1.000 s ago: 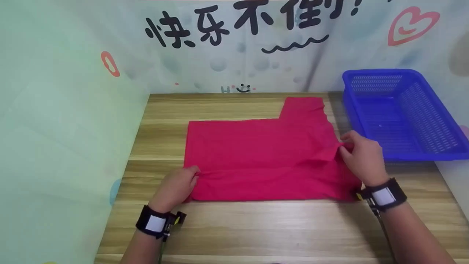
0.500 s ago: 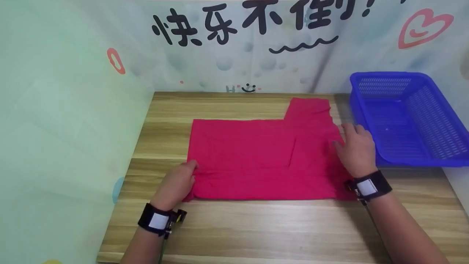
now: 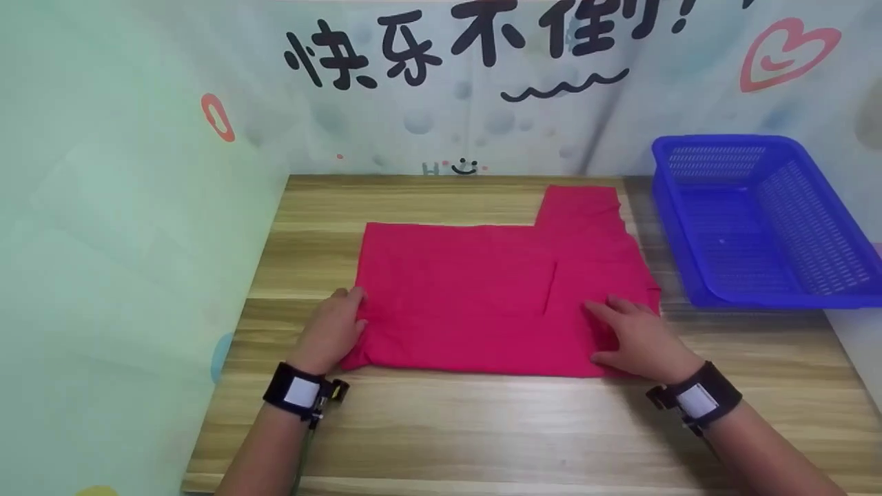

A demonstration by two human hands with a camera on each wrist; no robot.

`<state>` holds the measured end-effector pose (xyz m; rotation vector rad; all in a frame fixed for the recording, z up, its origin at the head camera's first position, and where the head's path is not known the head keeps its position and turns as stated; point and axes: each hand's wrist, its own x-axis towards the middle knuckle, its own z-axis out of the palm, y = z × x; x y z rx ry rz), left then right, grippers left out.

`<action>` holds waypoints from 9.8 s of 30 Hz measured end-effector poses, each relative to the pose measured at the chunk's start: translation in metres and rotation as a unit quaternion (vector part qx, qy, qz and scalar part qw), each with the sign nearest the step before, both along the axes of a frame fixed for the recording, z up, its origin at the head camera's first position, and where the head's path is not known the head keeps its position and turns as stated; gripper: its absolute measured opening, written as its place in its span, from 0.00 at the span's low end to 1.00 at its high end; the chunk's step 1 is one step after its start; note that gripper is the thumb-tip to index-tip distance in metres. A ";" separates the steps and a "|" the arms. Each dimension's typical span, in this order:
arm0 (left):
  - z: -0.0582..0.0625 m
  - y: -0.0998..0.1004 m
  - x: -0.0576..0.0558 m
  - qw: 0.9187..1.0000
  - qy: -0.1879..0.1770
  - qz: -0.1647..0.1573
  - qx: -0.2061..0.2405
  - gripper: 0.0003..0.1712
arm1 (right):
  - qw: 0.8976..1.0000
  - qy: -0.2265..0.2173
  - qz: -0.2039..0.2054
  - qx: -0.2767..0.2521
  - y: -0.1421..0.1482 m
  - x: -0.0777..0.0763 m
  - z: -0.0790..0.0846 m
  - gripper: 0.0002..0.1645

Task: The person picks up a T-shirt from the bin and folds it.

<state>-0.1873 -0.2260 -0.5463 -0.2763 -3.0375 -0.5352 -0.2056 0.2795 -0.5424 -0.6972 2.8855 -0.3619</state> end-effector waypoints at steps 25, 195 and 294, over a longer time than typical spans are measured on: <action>0.037 0.046 0.022 0.982 -0.162 -0.090 -0.045 0.35 | 0.998 -0.033 0.025 0.040 0.004 0.040 0.036 0.42; 0.011 0.077 0.028 0.981 -0.038 -0.158 -0.101 0.17 | 0.985 0.063 0.155 -0.035 -0.079 0.061 -0.002 0.34; 0.011 0.151 0.054 0.897 -0.105 -0.406 0.140 0.08 | 0.971 0.060 0.189 -0.129 -0.034 0.099 -0.004 0.21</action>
